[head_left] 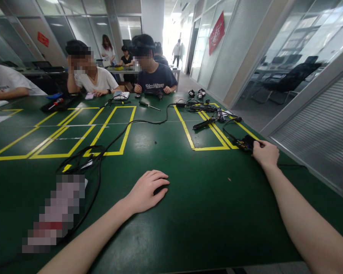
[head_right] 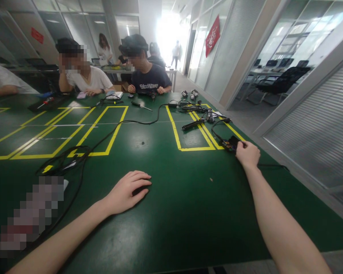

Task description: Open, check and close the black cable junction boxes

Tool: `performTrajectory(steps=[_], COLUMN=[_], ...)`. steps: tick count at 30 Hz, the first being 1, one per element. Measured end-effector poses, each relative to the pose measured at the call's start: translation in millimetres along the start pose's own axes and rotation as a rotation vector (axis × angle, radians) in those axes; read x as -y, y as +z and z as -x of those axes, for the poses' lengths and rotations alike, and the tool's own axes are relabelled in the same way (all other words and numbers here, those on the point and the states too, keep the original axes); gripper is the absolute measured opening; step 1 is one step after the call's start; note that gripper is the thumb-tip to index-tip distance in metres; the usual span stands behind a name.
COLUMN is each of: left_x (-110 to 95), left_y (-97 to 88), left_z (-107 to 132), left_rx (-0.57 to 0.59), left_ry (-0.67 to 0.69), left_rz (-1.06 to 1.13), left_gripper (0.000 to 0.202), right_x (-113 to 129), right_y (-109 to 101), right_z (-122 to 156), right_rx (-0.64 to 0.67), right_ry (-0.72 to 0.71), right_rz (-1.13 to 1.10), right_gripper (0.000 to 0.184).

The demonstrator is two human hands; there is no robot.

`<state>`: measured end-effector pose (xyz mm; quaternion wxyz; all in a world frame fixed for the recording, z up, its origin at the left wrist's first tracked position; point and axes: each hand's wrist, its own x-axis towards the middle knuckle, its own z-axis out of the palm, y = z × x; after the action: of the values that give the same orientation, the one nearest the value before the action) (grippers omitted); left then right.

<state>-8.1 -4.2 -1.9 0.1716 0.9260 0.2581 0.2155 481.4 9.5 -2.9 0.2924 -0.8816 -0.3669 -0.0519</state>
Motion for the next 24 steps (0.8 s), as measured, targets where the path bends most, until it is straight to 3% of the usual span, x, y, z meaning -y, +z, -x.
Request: performTrajectory(steps=[3, 6, 9, 15, 21, 24], left_x=[0, -1, -1, -1, 0, 0], left_y=[-0.5, -0.7, -0.9, -1.5, -0.2, 0.1], left_z=[0, 0, 0, 0, 0, 0], left_rx=[0.0, -0.005, -0.014, -0.007, -0.01, -0.019], left_ry=[-0.001, 0.001, 0.004, 0.007, 0.012, 0.016], left_rz=[0.005, 0.005, -0.001, -0.005, -0.007, -0.004], left_gripper=[0.018, 0.018, 0.019, 0.018, 0.018, 0.018], right_x=[6, 12, 18, 28, 15, 4], right_y=[-5, -10, -14, -20, -17, -9], right_z=[2, 7, 13, 21, 10, 3], right_rx=[0.038, 0.049, 0.035, 0.054, -0.041, -0.08], right_ry=[0.143, 0.172, 0.131, -0.011, -0.084, -0.118], right_rz=[-0.015, -0.038, -0.046, -0.022, -0.018, -0.014], right_gripper=[0.042, 0.046, 0.045, 0.025, 0.042, 0.039])
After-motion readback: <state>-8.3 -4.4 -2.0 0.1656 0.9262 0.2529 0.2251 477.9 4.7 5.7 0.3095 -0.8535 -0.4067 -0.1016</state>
